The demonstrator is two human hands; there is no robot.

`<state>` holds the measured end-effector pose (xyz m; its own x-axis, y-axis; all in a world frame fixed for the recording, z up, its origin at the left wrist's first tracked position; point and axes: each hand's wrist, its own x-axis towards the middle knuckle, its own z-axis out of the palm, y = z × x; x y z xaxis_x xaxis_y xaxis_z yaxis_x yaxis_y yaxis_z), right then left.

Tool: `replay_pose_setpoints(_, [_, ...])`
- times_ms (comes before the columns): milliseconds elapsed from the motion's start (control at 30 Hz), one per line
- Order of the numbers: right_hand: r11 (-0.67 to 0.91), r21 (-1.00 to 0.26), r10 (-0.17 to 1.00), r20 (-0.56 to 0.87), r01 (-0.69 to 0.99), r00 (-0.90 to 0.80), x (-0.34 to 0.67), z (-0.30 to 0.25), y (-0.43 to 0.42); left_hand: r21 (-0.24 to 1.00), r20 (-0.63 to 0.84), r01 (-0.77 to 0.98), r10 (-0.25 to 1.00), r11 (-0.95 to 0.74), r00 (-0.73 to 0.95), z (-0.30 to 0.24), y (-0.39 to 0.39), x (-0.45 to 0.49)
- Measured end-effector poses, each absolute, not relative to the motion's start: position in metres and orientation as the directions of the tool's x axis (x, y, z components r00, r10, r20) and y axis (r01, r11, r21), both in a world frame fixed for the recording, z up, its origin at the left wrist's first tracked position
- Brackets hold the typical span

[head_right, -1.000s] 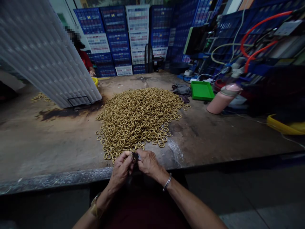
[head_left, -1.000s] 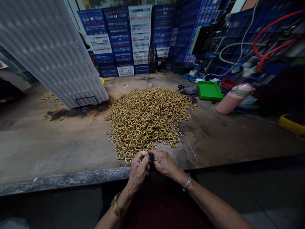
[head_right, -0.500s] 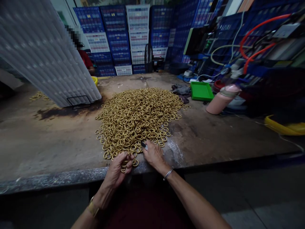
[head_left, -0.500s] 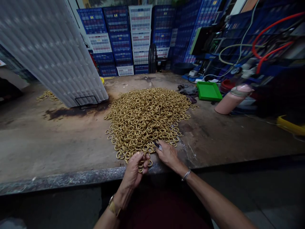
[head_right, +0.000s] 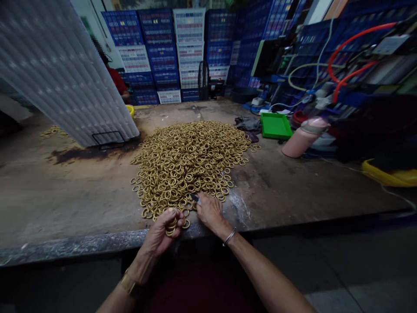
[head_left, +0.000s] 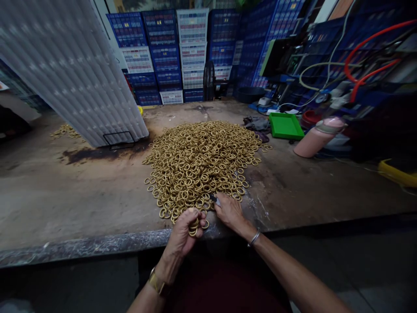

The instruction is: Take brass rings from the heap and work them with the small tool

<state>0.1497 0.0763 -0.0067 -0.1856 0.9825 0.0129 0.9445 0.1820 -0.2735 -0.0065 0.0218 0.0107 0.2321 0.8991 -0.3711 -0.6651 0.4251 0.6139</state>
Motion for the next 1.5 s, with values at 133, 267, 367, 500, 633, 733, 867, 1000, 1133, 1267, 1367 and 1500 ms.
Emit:
replay_pose_setpoints(133, [0.192, -0.288, 0.980, 0.003, 0.938, -0.199, 0.156, -0.007, 0.074, 0.629, -0.379, -0.632, 0.888, 0.454, 0.261, 0.011, 0.023, -0.005])
replay_pose_setpoints(267, [0.216, -0.330, 0.975, 0.024, 0.919, -0.221, 0.161, -0.010, 0.073, 0.723, -0.392, -0.541, 0.900, 0.429, 0.189, 0.008, 0.023, 0.001])
replay_pose_setpoints(367, [0.201, -0.409, 0.979, 0.047, 0.890, -0.199, 0.164, -0.013, 0.075, 0.879, -0.353, -0.317, 0.933, 0.356, 0.070, 0.005, 0.021, 0.006])
replay_pose_setpoints(500, [0.131, -0.672, 0.986, 0.014, 0.729, -0.164, 0.163, -0.014, 0.079, 0.995, -0.071, 0.067, 0.997, 0.070, 0.011, 0.001, 0.020, 0.012])
replay_pose_setpoints(633, [0.000, -0.874, 0.988, -0.074, 0.486, -0.134, 0.159, -0.009, 0.078, 0.910, 0.227, 0.323, 0.964, -0.261, 0.140, -0.003, 0.025, 0.014])
replay_pose_setpoints(733, [-0.101, -0.932, 0.979, -0.156, 0.348, -0.133, 0.157, -0.004, 0.076, 0.855, 0.286, 0.376, 0.929, -0.358, 0.235, -0.005, 0.030, 0.014])
replay_pose_setpoints(867, [-0.210, -0.956, 0.961, -0.241, 0.206, -0.134, 0.156, -0.002, 0.072, 0.879, 0.270, 0.343, 0.939, -0.331, 0.214, -0.003, 0.034, 0.013])
replay_pose_setpoints(1000, [-0.212, -0.954, 0.968, -0.236, 0.211, -0.091, 0.153, -0.004, 0.071, 0.948, 0.174, 0.247, 0.976, -0.202, 0.132, -0.002, 0.037, 0.015])
replay_pose_setpoints(1133, [-0.110, -0.961, 0.983, -0.143, 0.253, -0.115, 0.150, -0.002, 0.076, 0.993, 0.060, 0.095, 0.996, -0.066, 0.060, -0.004, 0.047, 0.016])
replay_pose_setpoints(1267, [-0.027, -0.943, 0.990, -0.070, 0.332, -0.120, 0.147, 0.004, 0.075, 0.997, -0.078, -0.017, 0.995, 0.080, 0.067, -0.003, 0.051, 0.016])
replay_pose_setpoints(1367, [-0.028, -0.944, 0.990, -0.070, 0.328, -0.119, 0.144, 0.003, 0.076, 0.970, -0.225, -0.070, 0.968, 0.233, 0.109, -0.006, 0.049, 0.016])
replay_pose_setpoints(1500, [-0.009, -0.938, 0.992, -0.051, 0.347, -0.111, 0.144, -0.001, 0.079, 0.925, -0.339, -0.124, 0.927, 0.359, 0.160, -0.006, 0.045, 0.016])
